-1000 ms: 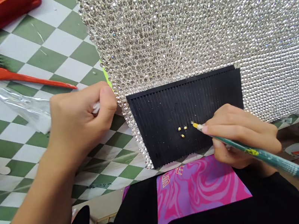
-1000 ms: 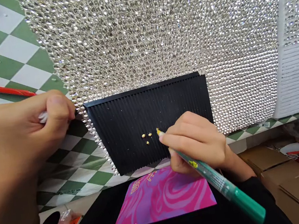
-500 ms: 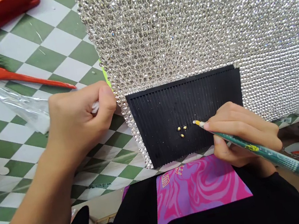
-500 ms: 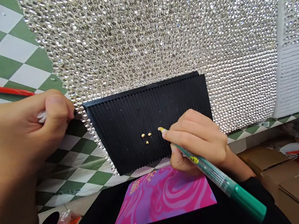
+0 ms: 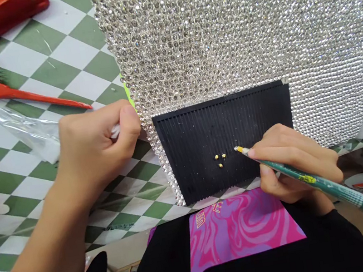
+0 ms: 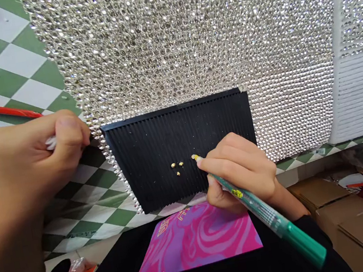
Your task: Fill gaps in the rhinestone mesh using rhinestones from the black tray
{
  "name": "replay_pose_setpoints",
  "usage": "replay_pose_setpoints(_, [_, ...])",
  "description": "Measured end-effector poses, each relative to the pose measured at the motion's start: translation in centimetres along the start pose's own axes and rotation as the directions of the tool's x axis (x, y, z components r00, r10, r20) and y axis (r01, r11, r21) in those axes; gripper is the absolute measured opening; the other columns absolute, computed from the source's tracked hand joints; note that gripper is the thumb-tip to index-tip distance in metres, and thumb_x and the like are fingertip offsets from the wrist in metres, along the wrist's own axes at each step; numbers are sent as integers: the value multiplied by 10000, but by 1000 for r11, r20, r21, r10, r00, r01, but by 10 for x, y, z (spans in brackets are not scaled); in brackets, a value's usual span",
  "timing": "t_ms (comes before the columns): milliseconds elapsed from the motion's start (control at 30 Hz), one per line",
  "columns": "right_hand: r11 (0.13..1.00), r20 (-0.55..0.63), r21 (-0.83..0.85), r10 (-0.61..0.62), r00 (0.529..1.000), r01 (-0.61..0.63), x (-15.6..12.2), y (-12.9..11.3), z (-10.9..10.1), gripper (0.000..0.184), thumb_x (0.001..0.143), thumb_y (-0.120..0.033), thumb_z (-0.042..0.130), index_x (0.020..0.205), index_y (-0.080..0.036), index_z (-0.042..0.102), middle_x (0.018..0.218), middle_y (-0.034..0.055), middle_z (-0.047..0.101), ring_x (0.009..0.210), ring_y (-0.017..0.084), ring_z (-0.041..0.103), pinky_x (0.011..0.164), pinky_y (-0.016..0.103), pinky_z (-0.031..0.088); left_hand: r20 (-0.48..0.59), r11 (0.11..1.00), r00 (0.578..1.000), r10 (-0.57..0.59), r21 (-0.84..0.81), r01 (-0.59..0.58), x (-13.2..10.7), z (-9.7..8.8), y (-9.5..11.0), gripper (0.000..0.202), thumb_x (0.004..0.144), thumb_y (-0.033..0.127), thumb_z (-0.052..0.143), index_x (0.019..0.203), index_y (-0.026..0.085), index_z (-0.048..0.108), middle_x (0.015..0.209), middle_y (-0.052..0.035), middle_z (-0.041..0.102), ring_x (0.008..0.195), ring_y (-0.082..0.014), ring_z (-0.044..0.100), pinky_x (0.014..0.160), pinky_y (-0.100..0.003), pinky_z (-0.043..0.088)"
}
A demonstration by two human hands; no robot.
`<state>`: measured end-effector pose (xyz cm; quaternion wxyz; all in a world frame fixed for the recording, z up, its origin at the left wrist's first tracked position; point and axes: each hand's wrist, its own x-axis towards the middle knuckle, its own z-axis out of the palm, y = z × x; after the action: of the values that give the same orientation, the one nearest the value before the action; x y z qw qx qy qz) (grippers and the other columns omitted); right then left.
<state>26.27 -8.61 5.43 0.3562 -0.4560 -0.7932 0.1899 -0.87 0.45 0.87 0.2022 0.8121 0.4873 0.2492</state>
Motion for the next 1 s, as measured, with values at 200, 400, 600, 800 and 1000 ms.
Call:
replay_pose_setpoints(200, [999, -2, -5, 34, 999, -34, 1, -1, 0, 263, 700, 67, 545, 892, -88, 638, 693, 60, 630, 633, 128, 573, 578, 294, 481, 8, 1000, 1000, -2, -2, 2, 2, 0, 1, 428, 932, 275, 383, 523, 166, 448, 440, 74, 283, 390, -6, 263, 436, -169, 198])
replay_pose_setpoints(400, [999, -35, 18, 43, 998, -42, -1, 0, 1, 227, 752, -6, 526, 919, -113, 636, 675, 39, 606, 614, 123, 546, 558, 291, 448, -1, 1000, 1000, 8, -9, -8, 3, -1, 0, 408, 914, 255, 395, 519, 171, 452, 417, 79, 324, 372, -10, 269, 419, -186, 205])
replay_pose_setpoints(600, [998, -58, -11, 66, 996, -67, -1, -1, 1, 289, 707, 27, 523, 920, -133, 636, 660, 23, 592, 588, 123, 541, 542, 295, 439, -1, 1000, 1000, 4, -9, -4, 1, -1, 1, 408, 919, 258, 393, 524, 170, 450, 420, 77, 339, 379, -10, 290, 427, -185, 213])
replay_pose_setpoints(800, [998, -30, 7, 68, 997, -67, -1, -1, -1, 279, 718, 6, 534, 939, -131, 636, 667, 22, 588, 601, 125, 537, 552, 306, 441, 3, 1000, 1000, 15, -19, -15, 2, -1, 2, 403, 918, 235, 401, 524, 166, 452, 420, 79, 313, 375, -5, 266, 426, -178, 200])
replay_pose_setpoints(1000, [999, 13, 7, 43, 999, -43, 1, 0, -2, 298, 711, 30, 528, 944, -128, 626, 683, 18, 603, 609, 114, 559, 564, 287, 472, -2, 1000, 1000, -1, -12, 1, 2, 0, 0, 419, 919, 268, 393, 515, 172, 450, 419, 74, 303, 379, -13, 274, 426, -187, 207])
